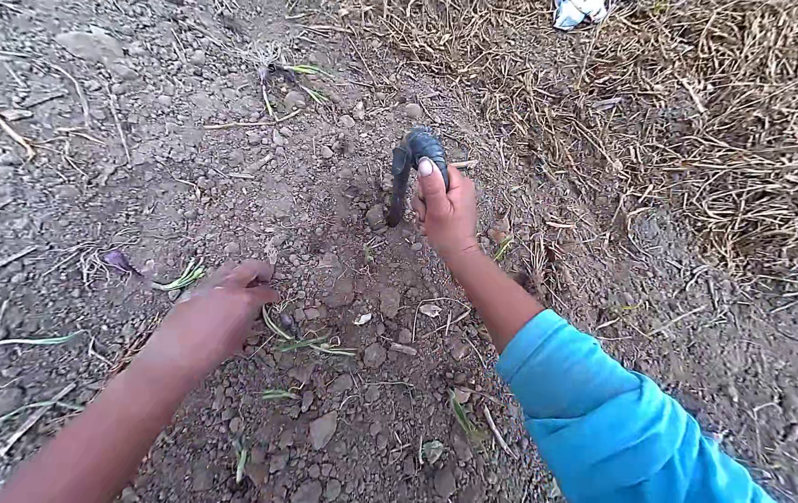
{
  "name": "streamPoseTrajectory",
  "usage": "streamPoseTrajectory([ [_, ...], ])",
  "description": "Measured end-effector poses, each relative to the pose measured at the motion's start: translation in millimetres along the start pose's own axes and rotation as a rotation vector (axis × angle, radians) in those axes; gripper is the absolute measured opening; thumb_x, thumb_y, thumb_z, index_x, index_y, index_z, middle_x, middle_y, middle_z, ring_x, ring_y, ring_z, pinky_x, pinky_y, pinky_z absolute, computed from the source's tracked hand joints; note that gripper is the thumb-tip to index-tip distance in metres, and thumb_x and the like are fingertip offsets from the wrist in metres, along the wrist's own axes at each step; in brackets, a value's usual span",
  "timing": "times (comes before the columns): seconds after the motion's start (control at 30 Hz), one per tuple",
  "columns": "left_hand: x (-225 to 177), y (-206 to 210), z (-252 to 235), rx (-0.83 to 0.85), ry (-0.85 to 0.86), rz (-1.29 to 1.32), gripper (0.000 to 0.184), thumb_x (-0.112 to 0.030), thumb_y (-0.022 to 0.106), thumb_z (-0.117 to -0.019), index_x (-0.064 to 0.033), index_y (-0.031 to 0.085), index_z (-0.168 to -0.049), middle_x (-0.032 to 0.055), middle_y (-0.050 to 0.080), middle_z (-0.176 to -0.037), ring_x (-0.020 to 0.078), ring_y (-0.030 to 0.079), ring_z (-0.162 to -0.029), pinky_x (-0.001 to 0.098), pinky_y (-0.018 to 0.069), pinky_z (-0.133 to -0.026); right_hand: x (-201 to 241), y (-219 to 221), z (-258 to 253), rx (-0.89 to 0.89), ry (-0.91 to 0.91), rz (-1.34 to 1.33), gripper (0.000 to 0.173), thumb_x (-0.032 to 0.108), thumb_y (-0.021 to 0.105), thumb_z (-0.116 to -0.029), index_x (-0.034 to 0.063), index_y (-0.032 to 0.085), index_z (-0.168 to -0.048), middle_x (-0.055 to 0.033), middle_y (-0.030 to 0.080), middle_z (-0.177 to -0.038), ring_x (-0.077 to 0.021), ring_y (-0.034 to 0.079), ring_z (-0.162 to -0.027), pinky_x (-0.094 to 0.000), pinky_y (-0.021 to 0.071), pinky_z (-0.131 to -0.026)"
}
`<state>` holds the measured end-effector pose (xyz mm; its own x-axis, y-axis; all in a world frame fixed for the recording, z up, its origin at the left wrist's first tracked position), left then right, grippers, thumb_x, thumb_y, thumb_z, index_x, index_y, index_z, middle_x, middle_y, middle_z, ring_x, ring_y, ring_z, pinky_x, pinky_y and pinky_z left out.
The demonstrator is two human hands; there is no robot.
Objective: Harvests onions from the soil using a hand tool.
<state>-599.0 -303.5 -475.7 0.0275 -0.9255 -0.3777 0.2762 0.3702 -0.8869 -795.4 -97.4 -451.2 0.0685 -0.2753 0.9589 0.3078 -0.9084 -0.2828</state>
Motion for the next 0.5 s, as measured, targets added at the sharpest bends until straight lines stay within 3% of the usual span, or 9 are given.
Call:
streamPoseTrajectory([
  [0.1,9,-5,-8,0.089,-0.009,-0.118,0.026,0.015,0.073,-0.0846,-0.0053,0.081,-0.098,0.0163,0.072,-0.118,0.0415,0.067,-0.115,0.0621,0.0575,-0.088,0,-2,0,0.009,-0.007,-0.020,0.042,0.043,0.047,-0.1010,0.0072,0.055,-0.080,0.0064,0.043,-0.054,-0.0053,0.043,-0.044,-0.0279,0.0419,-0.045],
  [0.23,5,-27,-27,0.035,0.166,-0.205,0.015,0.006,0.079,-0.0844,-0.0039,0.079,-0.095,0.0154,0.074,-0.103,0.0386,0.073,-0.096,0.0604,0.0604,-0.075,-2,-1,3,0.024,-0.014,-0.078,0.040,0.043,0.048,-0.1006,0.0099,0.054,-0.079,0.0078,0.043,-0.052,-0.0043,0.042,-0.042,-0.0267,0.0412,-0.043],
  [0.3,-5,-46,-45,0.014,0.089,-0.137,0.012,0.002,0.073,-0.0925,-0.0002,0.075,-0.105,0.0208,0.073,-0.106,0.0438,0.073,-0.094,0.0651,0.0577,-0.075,-3,-3,7,0.012,-0.031,-0.092,0.040,0.044,0.048,-0.1002,0.0102,0.054,-0.080,0.0083,0.043,-0.053,-0.0039,0.043,-0.043,-0.0263,0.0420,-0.043],
  [0.37,-15,-69,-68,-0.143,-0.049,0.105,0.012,0.002,0.067,-0.0975,0.0051,0.071,-0.109,0.0274,0.071,-0.102,0.0481,0.070,-0.092,0.0692,0.0527,-0.080,-4,-5,12,-0.012,-0.052,-0.081,0.041,0.046,0.048,-0.0999,0.0104,0.054,-0.080,0.0086,0.044,-0.053,-0.0036,0.043,-0.043,-0.0262,0.0421,-0.043],
  [0.43,-27,-75,-100,-0.269,-0.188,0.328,0.015,-0.005,0.068,-0.0989,0.0047,0.068,-0.111,0.0267,0.070,-0.101,0.0430,0.068,-0.092,0.0646,0.0507,-0.084,-5,-5,18,-0.060,-0.053,-0.069,0.041,0.047,0.049,-0.0998,0.0098,0.057,-0.084,0.0090,0.045,-0.053,-0.0026,0.044,-0.043,-0.0252,0.0427,-0.043],
  [0.5,-48,-55,-136,-0.279,-0.268,0.431,0.017,-0.009,0.071,-0.0971,0.0015,0.070,-0.110,0.0227,0.071,-0.101,0.0385,0.068,-0.095,0.0615,0.0507,-0.088,-5,-6,29,-0.128,-0.072,-0.063,0.043,0.048,0.049,-0.1002,0.0093,0.057,-0.084,0.0092,0.045,-0.054,-0.0016,0.044,-0.044,-0.0243,0.0423,-0.044],
])
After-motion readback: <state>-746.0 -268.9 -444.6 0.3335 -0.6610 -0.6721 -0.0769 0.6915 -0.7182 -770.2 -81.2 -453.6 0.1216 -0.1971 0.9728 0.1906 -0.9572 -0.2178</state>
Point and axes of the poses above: each hand's wrist, its own z-axis away from the middle knuckle, its own y-axis out of the palm, x = y × z, the point moved 7 cm from there along -z, towards the middle knuckle
